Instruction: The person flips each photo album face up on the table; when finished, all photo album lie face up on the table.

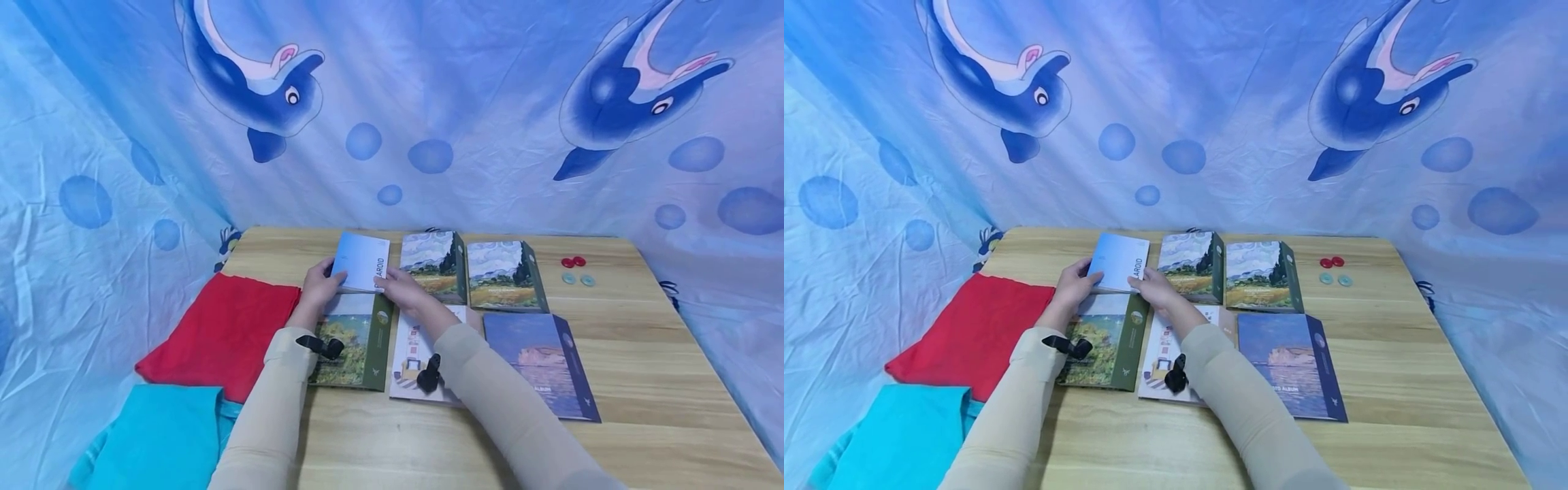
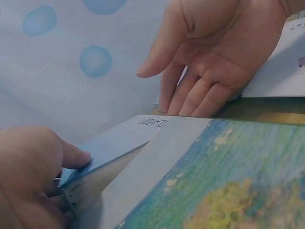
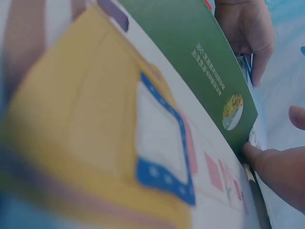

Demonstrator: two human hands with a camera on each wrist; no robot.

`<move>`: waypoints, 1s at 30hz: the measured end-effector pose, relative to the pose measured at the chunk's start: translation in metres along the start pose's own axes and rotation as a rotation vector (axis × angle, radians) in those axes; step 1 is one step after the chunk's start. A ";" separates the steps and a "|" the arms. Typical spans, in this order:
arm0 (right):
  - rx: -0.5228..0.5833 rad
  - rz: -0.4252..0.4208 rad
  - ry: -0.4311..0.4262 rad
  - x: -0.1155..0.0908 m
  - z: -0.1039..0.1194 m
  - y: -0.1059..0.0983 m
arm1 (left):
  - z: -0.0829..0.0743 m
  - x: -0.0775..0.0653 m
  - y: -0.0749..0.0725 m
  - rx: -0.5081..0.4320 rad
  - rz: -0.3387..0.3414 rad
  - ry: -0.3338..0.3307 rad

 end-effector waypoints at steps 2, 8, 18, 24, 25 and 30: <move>-0.035 -0.023 0.007 -0.004 0.001 -0.002 | 0.001 0.000 -0.001 -0.014 -0.001 -0.004; -0.203 -0.075 -0.056 -0.019 0.014 -0.009 | -0.008 -0.005 0.001 -0.004 -0.027 0.035; -0.266 -0.202 -0.164 -0.043 0.037 -0.043 | -0.040 -0.014 0.024 -0.059 -0.034 0.117; -0.208 -0.277 -0.172 -0.055 0.039 -0.078 | -0.049 -0.020 0.048 -0.047 0.001 0.170; -0.203 -0.287 -0.173 -0.057 0.039 -0.084 | -0.050 -0.021 0.052 -0.033 0.009 0.179; -0.187 -0.319 -0.175 -0.067 0.038 -0.110 | -0.050 -0.025 0.073 -0.032 0.061 0.207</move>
Point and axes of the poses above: each hand's wrist, its own x-axis towards the middle knuckle, its own y-axis out of the palm, z = x × y, the point moved 6 cm from there along x, towards the middle knuckle, and after that the axes turned 5 degrees about -x, right-handed, at the moved point
